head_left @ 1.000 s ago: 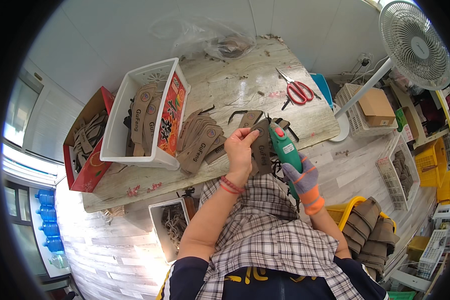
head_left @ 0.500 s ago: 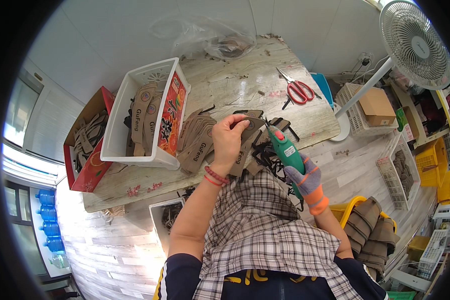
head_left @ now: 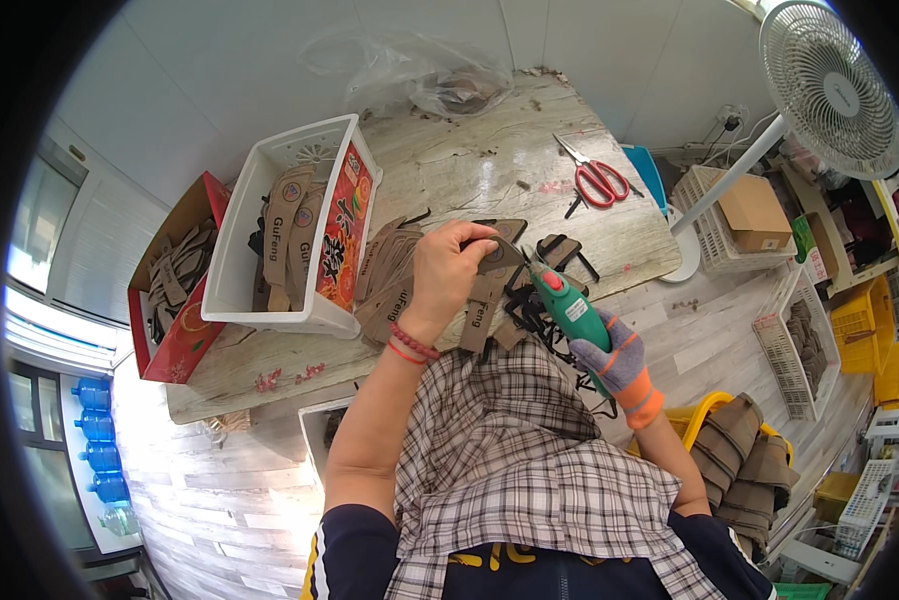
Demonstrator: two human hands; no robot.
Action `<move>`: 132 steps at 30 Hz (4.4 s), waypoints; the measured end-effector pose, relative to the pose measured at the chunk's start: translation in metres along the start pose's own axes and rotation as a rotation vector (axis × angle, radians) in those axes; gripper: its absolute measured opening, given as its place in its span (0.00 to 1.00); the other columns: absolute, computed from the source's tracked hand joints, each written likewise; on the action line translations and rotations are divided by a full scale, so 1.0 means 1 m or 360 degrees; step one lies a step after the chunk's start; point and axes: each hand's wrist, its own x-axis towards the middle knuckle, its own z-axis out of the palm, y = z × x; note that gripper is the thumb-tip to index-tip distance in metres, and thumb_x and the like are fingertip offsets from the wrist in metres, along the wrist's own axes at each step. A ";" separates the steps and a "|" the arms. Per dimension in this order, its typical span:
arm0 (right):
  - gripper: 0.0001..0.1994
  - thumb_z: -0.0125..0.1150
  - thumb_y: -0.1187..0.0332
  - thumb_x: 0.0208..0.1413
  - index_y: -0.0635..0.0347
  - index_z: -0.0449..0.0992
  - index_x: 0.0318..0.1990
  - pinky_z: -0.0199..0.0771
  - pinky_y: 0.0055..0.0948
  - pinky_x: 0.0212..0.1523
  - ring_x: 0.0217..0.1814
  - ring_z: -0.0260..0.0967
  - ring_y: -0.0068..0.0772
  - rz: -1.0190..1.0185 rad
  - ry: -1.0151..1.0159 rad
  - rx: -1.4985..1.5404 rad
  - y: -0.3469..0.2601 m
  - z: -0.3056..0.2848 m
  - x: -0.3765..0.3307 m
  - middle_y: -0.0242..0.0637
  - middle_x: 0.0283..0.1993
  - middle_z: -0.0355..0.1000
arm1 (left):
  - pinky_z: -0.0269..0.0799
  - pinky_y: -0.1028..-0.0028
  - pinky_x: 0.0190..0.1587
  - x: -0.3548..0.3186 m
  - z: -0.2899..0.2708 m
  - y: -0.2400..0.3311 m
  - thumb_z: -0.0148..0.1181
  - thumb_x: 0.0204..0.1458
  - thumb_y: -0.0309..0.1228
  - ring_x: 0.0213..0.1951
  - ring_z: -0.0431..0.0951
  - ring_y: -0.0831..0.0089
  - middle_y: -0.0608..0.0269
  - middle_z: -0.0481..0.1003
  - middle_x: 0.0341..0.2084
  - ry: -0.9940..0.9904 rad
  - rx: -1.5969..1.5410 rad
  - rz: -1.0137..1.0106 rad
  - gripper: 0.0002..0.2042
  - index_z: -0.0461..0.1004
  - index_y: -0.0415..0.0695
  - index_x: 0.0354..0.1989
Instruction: The person uses a green rotary cutter to trim the edges of small brown cardboard pieces on a cluttered work table. They handle the pieces one at a time, rotate them as needed, and place the trimmed pieces into a white plastic bin.
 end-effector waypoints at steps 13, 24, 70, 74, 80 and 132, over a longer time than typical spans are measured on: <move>0.23 0.67 0.67 0.50 0.69 0.69 0.51 0.69 0.18 0.27 0.27 0.68 0.16 0.0079 0.0086 0.0039 -0.002 0.002 -0.002 0.33 0.33 0.74 | 0.68 0.69 0.36 0.004 -0.041 -0.058 0.64 0.40 0.23 0.32 0.73 0.67 0.62 0.72 0.25 0.0387 0.1235 0.0203 0.06 0.73 0.40 0.27; 0.23 0.68 0.64 0.50 0.67 0.69 0.50 0.69 0.17 0.24 0.28 0.69 0.17 0.0160 0.0313 0.0138 0.017 0.008 -0.001 0.34 0.32 0.74 | 0.61 0.61 0.48 0.048 0.081 -0.092 0.59 0.47 0.33 0.42 0.69 0.58 0.55 0.71 0.36 0.0264 0.1410 -0.0072 0.11 0.73 0.38 0.33; 0.17 0.62 0.71 0.53 0.67 0.69 0.49 0.68 0.18 0.23 0.23 0.66 0.18 -0.0099 0.0291 0.0088 -0.001 0.018 0.006 0.31 0.28 0.70 | 0.72 0.82 0.28 -0.030 0.074 -0.034 0.57 0.53 0.23 0.24 0.75 0.81 0.65 0.78 0.26 0.0294 -0.1329 -0.0629 0.05 0.76 0.34 0.35; 0.18 0.63 0.70 0.53 0.67 0.69 0.50 0.67 0.18 0.23 0.23 0.66 0.17 -0.0096 0.0275 0.0010 0.000 0.015 0.005 0.31 0.28 0.71 | 0.68 0.82 0.29 -0.023 0.060 -0.036 0.57 0.53 0.24 0.25 0.72 0.83 0.67 0.77 0.25 0.0307 -0.0990 -0.0438 0.06 0.76 0.33 0.34; 0.20 0.65 0.68 0.52 0.67 0.69 0.49 0.67 0.18 0.24 0.23 0.66 0.17 -0.0098 0.0205 -0.0021 0.001 0.009 0.004 0.31 0.29 0.72 | 0.65 0.77 0.32 -0.016 0.040 -0.034 0.56 0.53 0.26 0.27 0.70 0.77 0.64 0.74 0.25 0.0278 -0.0444 -0.0136 0.07 0.75 0.33 0.33; 0.25 0.70 0.64 0.48 0.67 0.70 0.51 0.67 0.17 0.24 0.25 0.66 0.15 0.0019 0.0343 0.0005 0.024 0.018 0.001 0.31 0.31 0.73 | 0.67 0.70 0.42 -0.015 0.049 -0.064 0.61 0.45 0.21 0.37 0.74 0.70 0.62 0.73 0.28 0.0452 0.0168 0.0025 0.07 0.73 0.38 0.34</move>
